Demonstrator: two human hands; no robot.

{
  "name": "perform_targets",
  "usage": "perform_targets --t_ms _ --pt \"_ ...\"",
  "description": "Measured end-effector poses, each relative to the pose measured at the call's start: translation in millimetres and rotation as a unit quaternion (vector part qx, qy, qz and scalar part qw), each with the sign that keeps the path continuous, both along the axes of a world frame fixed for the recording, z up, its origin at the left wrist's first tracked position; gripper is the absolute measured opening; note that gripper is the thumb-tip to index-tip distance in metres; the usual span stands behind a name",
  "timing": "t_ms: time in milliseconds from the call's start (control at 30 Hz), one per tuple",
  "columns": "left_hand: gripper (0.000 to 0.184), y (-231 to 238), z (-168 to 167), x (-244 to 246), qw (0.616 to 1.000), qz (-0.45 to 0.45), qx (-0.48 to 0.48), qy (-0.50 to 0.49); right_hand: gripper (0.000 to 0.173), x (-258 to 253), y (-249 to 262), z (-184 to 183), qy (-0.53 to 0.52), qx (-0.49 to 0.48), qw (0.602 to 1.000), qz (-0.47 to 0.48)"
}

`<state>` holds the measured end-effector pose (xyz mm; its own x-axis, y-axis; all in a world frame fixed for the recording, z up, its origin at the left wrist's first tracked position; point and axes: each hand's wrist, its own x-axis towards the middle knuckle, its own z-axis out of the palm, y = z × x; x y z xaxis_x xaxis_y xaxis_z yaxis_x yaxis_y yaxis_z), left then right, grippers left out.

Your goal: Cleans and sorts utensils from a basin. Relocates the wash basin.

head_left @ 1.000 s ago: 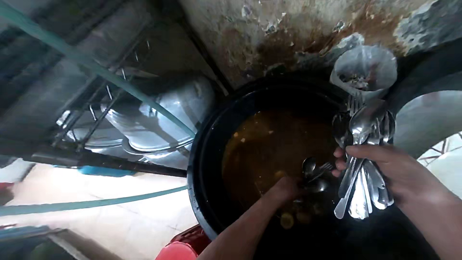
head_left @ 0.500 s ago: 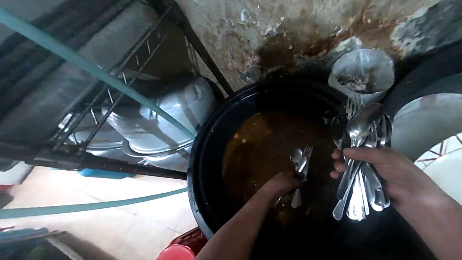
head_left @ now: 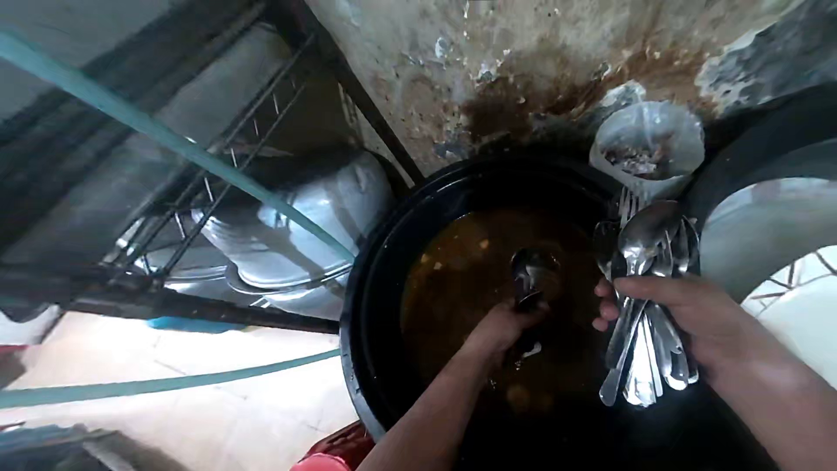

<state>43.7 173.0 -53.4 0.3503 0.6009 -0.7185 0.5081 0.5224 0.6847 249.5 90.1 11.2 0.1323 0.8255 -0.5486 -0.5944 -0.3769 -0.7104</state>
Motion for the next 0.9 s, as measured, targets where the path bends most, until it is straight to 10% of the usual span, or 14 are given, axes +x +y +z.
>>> perform_targets --t_ms 333,900 --pt "0.028 5 -14 -9 0.993 -0.069 0.098 -0.014 0.009 -1 0 0 -0.004 0.001 1.000 0.006" --pt "0.024 52 56 -20 0.899 0.303 0.074 -0.308 0.012 0 3 -1 -0.009 -0.027 0.999 0.038"
